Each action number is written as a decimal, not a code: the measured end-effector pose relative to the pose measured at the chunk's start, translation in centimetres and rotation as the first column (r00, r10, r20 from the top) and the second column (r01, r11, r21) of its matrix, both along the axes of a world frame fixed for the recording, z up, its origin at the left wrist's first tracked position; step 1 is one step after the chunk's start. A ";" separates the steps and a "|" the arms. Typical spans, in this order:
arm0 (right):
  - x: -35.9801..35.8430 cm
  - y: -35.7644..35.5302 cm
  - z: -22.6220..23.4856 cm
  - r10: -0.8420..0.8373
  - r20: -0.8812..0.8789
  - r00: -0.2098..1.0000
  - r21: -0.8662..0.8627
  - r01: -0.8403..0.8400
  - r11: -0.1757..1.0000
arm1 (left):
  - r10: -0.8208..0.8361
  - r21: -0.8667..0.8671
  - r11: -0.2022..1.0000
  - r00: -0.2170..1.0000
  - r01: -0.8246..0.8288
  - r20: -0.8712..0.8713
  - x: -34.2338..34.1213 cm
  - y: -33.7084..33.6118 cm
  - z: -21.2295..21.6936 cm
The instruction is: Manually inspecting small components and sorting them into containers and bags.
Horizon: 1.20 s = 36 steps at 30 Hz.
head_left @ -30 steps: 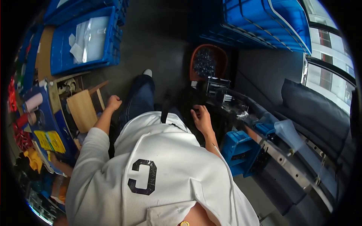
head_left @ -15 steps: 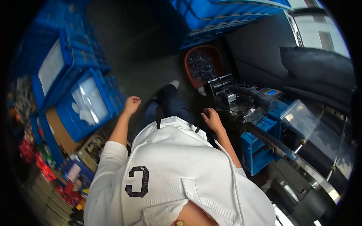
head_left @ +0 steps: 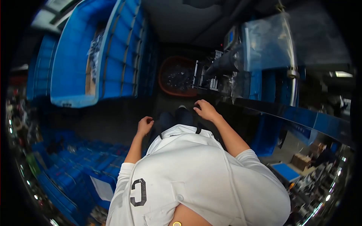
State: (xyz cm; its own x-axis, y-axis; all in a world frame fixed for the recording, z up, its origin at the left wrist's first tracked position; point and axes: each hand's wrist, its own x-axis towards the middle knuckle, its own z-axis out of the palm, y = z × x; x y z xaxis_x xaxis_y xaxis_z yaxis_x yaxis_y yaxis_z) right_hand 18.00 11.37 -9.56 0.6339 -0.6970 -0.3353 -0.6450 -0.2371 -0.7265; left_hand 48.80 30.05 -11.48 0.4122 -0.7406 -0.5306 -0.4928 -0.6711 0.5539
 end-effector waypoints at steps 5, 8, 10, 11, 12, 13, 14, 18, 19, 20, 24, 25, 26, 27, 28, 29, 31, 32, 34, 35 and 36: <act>-5.8 5.5 -0.5 -0.411 -0.156 0.898 0.091 0.427 0.900 | -0.476 0.107 0.871 0.877 0.480 -0.061 0.2 -11.1 -1.9; -7.6 10.8 -0.2 -0.610 -0.275 0.743 0.087 0.651 0.754 | -0.704 0.114 0.692 0.701 0.713 -0.114 -1.3 -15.3 -4.9; -7.1 14.1 0.0 -0.659 -0.335 0.674 0.071 0.715 0.695 | -0.869 0.098 0.479 0.487 0.872 -0.091 -0.2 -17.1 -7.9; -6.1 15.5 0.0 -0.667 -0.386 0.637 0.044 0.735 0.676 | -0.913 0.150 0.360 0.381 0.921 -0.146 -0.4 -17.6 -9.2; -5.0 16.8 0.4 -0.695 -0.410 0.590 0.071 0.781 0.621 | -0.958 0.154 0.232 0.253 0.961 -0.138 -0.1 -18.4 -9.9; -4.0 18.2 0.2 -0.706 -0.456 0.542 0.079 0.815 0.574 | -0.977 0.143 0.151 0.170 0.978 -0.131 -1.9 -19.7 -6.4; -3.2 19.6 0.2 -0.704 -0.477 0.526 0.128 0.834 0.537 | -0.991 0.050 0.124 0.126 0.991 -0.044 -1.2 -20.3 -9.2; 3.7 23.6 2.5 -0.874 -0.368 0.316 0.029 0.944 0.329 | -0.985 0.224 -0.174 -0.166 0.959 -0.055 -0.9 -24.1 -10.5; 5.1 25.2 2.9 -0.914 -0.344 0.214 0.035 0.976 0.216 | -0.971 0.202 -0.237 -0.233 0.950 -0.044 -1.6 -24.5 -11.8; 6.2 25.8 3.4 -0.942 -0.304 0.145 0.055 0.989 0.134 | -0.932 0.186 -0.356 -0.364 0.916 0.006 -0.9 -25.0 -12.9; 9.1 30.4 2.4 -0.945 -0.327 -0.025 0.022 0.999 -0.034 | -0.916 0.241 -0.396 -0.364 0.886 -0.168 -2.8 -24.0 -9.8; 9.9 31.7 1.7 -0.947 -0.316 -0.056 0.014 0.998 -0.064 | -0.893 0.174 -0.450 -0.433 0.876 -0.126 -2.8 -23.7 -10.7; 10.3 32.2 1.8 -0.940 -0.333 -0.069 0.038 0.996 -0.086 | -0.881 0.126 -0.474 -0.467 0.872 -0.079 -1.8 -23.6 -11.5; 10.3 33.5 2.2 -0.929 -0.361 -0.083 0.068 0.991 -0.115 | -0.898 0.203 -0.440 -0.432 0.875 -0.085 -3.4 -21.9 -10.7; 10.6 34.2 2.0 -0.932 -0.355 -0.067 0.097 0.989 -0.107 | -0.821 0.281 -0.560 -0.568 0.779 -0.064 -2.9 -21.9 -11.7; 10.9 35.3 1.1 -0.953 -0.289 -0.091 0.031 0.994 -0.104 | -0.836 0.305 -0.528 -0.549 0.793 -0.018 -2.5 -21.2 -13.0; 11.4 38.6 0.2 -0.942 -0.321 -0.099 0.054 0.991 -0.122 | -0.829 0.242 -0.559 -0.539 0.793 -0.150 -7.0 -17.3 -8.3; 11.9 39.3 -0.9 -0.942 -0.314 -0.115 0.089 0.985 -0.150 | -0.855 0.254 -0.516 -0.475 0.818 -0.208 -7.1 -16.1 -8.1; 13.3 39.6 -4.0 -0.953 -0.292 -0.077 0.190 0.972 -0.137 | -0.909 0.274 -0.400 -0.340 0.875 -0.240 -4.6 -14.4 -10.2; 13.7 39.7 -5.8 -0.953 -0.296 -0.061 0.223 0.966 -0.131 | -0.921 0.274 -0.361 -0.293 0.891 -0.258 -3.6 -13.8 -11.9; 14.3 39.4 -7.8 -0.951 -0.305 -0.053 0.253 0.958 -0.135 | -0.930 0.323 -0.340 -0.264 0.883 -0.257 -2.5 -13.7 -13.5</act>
